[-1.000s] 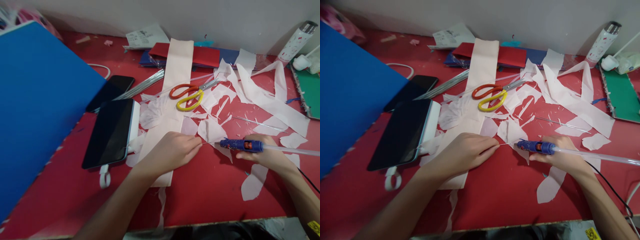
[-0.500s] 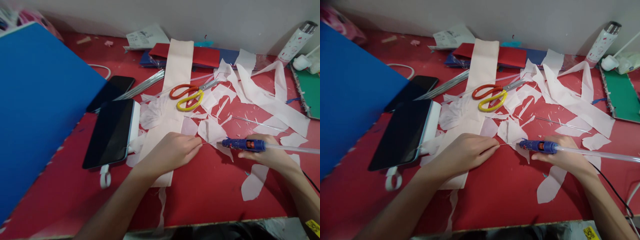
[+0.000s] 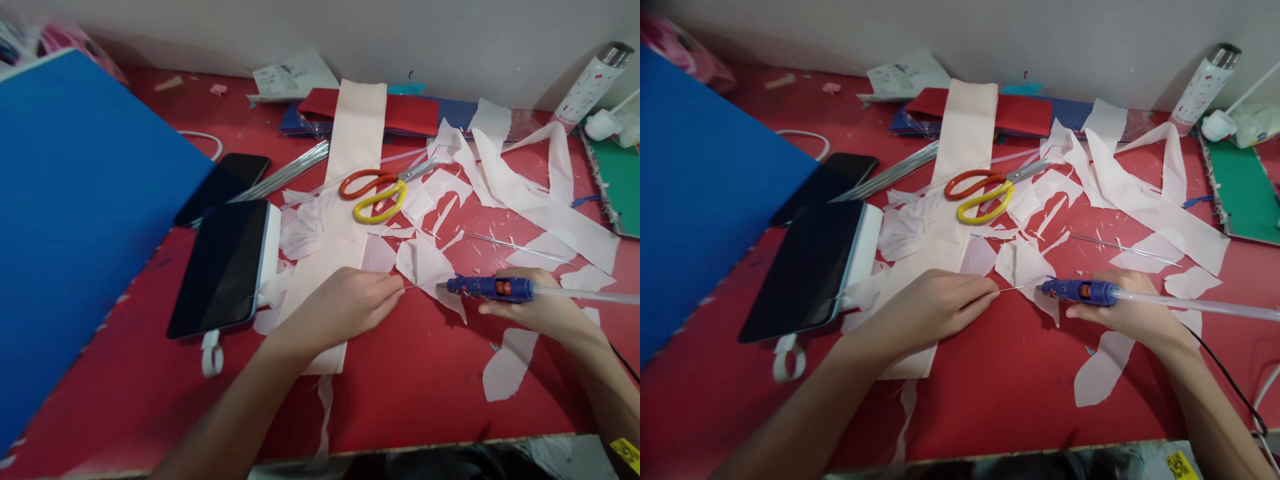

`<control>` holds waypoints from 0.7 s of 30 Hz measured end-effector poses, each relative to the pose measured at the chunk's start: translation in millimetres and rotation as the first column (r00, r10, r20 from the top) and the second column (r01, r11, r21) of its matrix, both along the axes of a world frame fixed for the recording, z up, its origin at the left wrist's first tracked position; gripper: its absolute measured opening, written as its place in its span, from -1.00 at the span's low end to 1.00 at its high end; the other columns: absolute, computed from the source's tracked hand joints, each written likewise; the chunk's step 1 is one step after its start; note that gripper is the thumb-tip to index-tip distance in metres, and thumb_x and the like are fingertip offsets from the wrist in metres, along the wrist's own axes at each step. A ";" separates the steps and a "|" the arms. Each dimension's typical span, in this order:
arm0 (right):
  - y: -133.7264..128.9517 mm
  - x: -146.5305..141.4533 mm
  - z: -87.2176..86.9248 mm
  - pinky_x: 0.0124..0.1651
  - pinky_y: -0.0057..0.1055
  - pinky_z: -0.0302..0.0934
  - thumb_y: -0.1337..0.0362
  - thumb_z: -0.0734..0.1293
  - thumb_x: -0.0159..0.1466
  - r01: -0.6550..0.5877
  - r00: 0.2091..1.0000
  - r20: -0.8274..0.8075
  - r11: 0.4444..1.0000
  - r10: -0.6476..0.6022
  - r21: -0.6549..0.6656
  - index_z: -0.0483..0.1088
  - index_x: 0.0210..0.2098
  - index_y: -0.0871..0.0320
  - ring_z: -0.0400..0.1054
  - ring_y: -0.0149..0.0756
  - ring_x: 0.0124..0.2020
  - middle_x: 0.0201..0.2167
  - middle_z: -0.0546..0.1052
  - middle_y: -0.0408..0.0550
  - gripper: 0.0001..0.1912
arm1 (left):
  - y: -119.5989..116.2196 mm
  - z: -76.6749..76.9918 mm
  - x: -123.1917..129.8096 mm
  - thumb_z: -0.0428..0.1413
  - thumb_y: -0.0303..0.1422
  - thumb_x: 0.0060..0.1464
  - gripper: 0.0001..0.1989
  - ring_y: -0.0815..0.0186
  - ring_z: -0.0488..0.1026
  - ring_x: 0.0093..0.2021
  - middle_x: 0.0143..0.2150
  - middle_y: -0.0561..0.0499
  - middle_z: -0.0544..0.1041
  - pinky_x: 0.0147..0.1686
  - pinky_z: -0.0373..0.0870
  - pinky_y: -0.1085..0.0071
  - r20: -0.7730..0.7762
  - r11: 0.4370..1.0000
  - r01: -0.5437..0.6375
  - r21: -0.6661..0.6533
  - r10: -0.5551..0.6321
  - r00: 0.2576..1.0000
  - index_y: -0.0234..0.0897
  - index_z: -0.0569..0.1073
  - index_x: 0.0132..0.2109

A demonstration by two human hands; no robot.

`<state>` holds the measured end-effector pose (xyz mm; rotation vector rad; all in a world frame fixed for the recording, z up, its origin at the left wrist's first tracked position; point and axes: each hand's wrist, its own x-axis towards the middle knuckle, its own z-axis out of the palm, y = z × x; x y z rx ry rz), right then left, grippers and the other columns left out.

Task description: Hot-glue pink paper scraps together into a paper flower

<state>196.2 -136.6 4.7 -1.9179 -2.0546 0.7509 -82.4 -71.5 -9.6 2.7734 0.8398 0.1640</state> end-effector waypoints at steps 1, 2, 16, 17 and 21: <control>-0.1 -0.2 0.5 -0.59 -0.47 -0.01 -0.09 0.36 0.05 0.003 1.000 0.001 1.000 -0.003 0.000 0.34 -0.58 0.13 0.13 -0.46 -0.66 -0.69 0.34 -0.21 -0.60 | 0.0 -0.1 0.0 -0.17 -0.38 0.24 -0.69 0.38 0.37 -0.50 -0.49 0.09 0.48 -0.48 0.09 0.42 -0.003 1.000 0.001 0.002 -0.001 1.000 -0.25 0.39 -0.39; -0.2 -0.4 0.9 -0.59 -0.47 -0.01 -0.09 0.36 0.04 0.009 1.000 0.004 1.000 -0.009 -0.001 0.33 -0.58 0.12 0.13 -0.46 -0.66 -0.69 0.34 -0.22 -0.60 | 0.0 -0.4 -0.2 -0.17 -0.38 0.24 -0.69 0.38 0.37 -0.49 -0.48 0.09 0.48 -0.47 0.09 0.42 -0.007 1.000 0.001 0.004 -0.001 1.000 -0.25 0.39 -0.38; 0.1 1.5 9.3 -0.54 -0.46 0.09 -0.09 0.36 0.03 0.096 0.995 -0.006 0.987 -0.097 -0.127 0.42 -0.49 0.06 0.25 -0.40 -0.59 -0.59 0.46 -0.18 -0.66 | -0.5 0.2 0.1 -0.19 -0.38 0.25 -0.68 0.38 0.36 -0.49 -0.48 0.08 0.46 -0.47 0.11 0.45 -0.019 1.000 0.002 -0.026 -0.003 1.000 -0.26 0.38 -0.39; 0.1 1.7 9.9 -0.54 -0.46 0.09 -0.08 0.36 0.03 0.097 0.995 -0.007 0.987 -0.099 -0.126 0.42 -0.49 0.06 0.26 -0.40 -0.59 -0.60 0.46 -0.18 -0.67 | -0.5 0.2 0.1 -0.19 -0.38 0.25 -0.68 0.38 0.36 -0.49 -0.48 0.08 0.46 -0.47 0.11 0.45 -0.019 1.000 0.003 -0.028 -0.004 1.000 -0.26 0.38 -0.39; 0.7 2.1 12.0 -0.54 -0.44 0.09 -0.07 0.36 0.03 0.092 0.996 0.000 0.988 -0.093 -0.121 0.39 -0.51 0.07 0.27 -0.37 -0.59 -0.60 0.46 -0.16 -0.67 | -0.9 0.6 0.5 -0.20 -0.38 0.25 -0.67 0.38 0.36 -0.49 -0.49 0.07 0.45 -0.47 0.12 0.45 -0.012 1.000 0.008 -0.022 -0.008 1.000 -0.26 0.38 -0.39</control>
